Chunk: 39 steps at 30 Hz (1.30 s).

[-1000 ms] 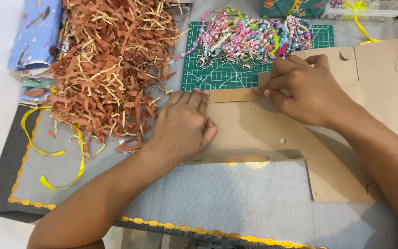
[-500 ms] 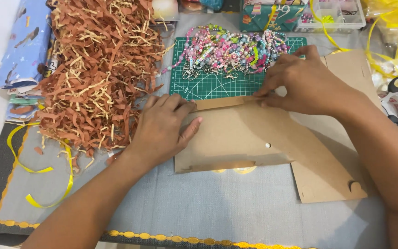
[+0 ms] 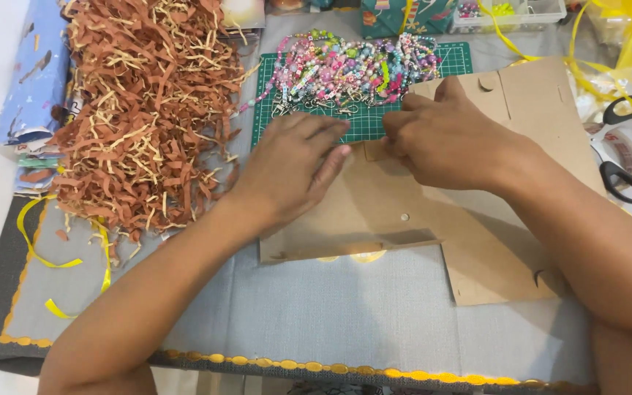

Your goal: The person folds and assembles a flat cardboard box by hand. They fold the side flaps, tuck the tabs into slots, and secure the corners to form a rectangular box. The process is repeated to ensure the box is properly formed.

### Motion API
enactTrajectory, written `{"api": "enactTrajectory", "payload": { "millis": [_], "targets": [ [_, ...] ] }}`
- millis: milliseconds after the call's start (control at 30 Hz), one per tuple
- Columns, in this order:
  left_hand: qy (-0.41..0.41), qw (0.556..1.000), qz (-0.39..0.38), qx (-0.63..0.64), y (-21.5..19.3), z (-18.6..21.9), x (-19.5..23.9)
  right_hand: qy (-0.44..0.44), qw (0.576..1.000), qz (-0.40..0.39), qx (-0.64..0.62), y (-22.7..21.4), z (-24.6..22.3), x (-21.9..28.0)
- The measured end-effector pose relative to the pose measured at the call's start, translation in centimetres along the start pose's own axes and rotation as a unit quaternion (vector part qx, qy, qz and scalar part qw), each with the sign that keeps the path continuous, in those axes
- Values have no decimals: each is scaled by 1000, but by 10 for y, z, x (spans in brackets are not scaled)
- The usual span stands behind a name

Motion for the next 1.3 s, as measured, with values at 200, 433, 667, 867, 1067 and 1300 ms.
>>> {"api": "enactTrajectory", "payload": {
  "millis": [200, 433, 667, 867, 1067, 1300],
  "targets": [
    [-7, 996, -65, 59, 35, 2, -28, -14, 997, -63, -41, 0, 11, 3],
    [-18, 984, -174, 43, 34, 12, -25, -57, 987, -76, -127, 9, 27, 0],
    [17, 993, -109, 48, 34, 18, -23, 38, 989, -115, -78, 18, 49, 12],
    [40, 990, -101, 87, 30, 16, -19, 108, 965, -174, -164, 11, 66, 14],
    [23, 991, -113, 61, 34, 17, -21, 125, 954, -221, -158, 3, 65, 24],
    [60, 982, -133, 117, 40, -7, -27, 66, 985, 55, -149, -13, 33, 11]
  ]
}}
Point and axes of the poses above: each hand's wrist, its own x-axis away from the middle knuckle, its own y-axis out of the palm, z = x × y, the point moved 6 cm from there along -x, towards the middle knuckle, and after that the axes turned 14 degrees about -z, right-handed, at the moved point
